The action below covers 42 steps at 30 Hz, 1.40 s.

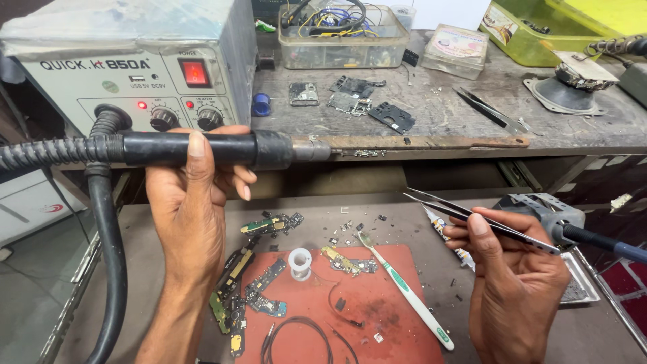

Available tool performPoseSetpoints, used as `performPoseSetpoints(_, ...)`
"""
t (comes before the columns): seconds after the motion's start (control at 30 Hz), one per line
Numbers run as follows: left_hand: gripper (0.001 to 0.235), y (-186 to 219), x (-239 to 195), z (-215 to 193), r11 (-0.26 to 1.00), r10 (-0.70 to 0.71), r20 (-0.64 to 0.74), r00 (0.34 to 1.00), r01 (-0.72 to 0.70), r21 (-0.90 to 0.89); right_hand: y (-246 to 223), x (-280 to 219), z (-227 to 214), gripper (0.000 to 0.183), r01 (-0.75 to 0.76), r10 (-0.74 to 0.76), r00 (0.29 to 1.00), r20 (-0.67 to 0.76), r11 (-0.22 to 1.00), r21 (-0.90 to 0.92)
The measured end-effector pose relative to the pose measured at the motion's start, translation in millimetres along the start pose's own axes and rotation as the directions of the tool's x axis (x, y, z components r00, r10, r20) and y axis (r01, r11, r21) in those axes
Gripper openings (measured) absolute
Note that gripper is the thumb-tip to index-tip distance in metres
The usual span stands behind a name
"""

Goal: The person uses a hot air gun and tweezers to remove small electronic components from a circuit board. They heat the solder joints and carefully lift the components off the board, placing them on the workbench.

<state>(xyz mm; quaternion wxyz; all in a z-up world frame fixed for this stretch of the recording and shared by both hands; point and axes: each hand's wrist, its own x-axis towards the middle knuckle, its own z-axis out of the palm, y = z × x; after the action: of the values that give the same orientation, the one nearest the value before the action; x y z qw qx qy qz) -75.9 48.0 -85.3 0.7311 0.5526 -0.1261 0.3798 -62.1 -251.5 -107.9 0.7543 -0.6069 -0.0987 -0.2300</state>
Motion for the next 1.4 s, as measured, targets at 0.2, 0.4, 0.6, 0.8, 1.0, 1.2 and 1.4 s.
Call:
performPoseSetpoints(0.2,0.029,-3.2,-1.9,2.1,0.999,-0.028,0.005,1.0,0.028,-0.029,9.0,4.9,4.6,0.011,0.003,-0.003,1.0,0.007,1.0,-0.012)
performPoseSetpoints(0.4,0.03,-7.4,-5.1,0.3,0.998,-0.028,0.008,1.0,0.028,-0.054,10.6,14.7,13.2,0.01,0.017,-0.014,0.999,0.051,0.999,-0.048)
performPoseSetpoints(0.6,0.029,-11.4,-8.5,-1.6,0.995,-0.039,0.018,0.999,0.04,-0.087,1.1,31.3,20.3,0.01,0.108,-0.094,0.987,0.13,0.989,-0.101)
performPoseSetpoints(0.8,0.027,-13.0,-9.1,1.1,0.992,-0.06,0.025,0.998,0.062,-0.109,-1.1,50.1,20.2,0.01,0.185,-0.155,0.966,0.206,0.974,-0.134)
performPoseSetpoints(1.0,0.024,-11.0,-12.3,0.1,0.992,-0.068,0.043,0.997,0.072,-0.108,-1.2,61.9,25.9,0.009,0.201,-0.158,0.958,0.239,0.965,-0.169)
performPoseSetpoints(1.2,0.021,-13.1,-12.5,1.3,0.995,-0.047,0.061,0.997,0.052,-0.088,7.6,72.5,30.2,0.01,0.163,-0.125,0.956,0.266,0.979,-0.122)
performPoseSetpoints(1.4,0.022,-7.4,-9.9,6.7,0.998,-0.024,0.055,0.998,0.028,-0.057,20.1,81.2,28.5,0.015,0.267,-0.187,0.906,0.379,0.949,-0.17)
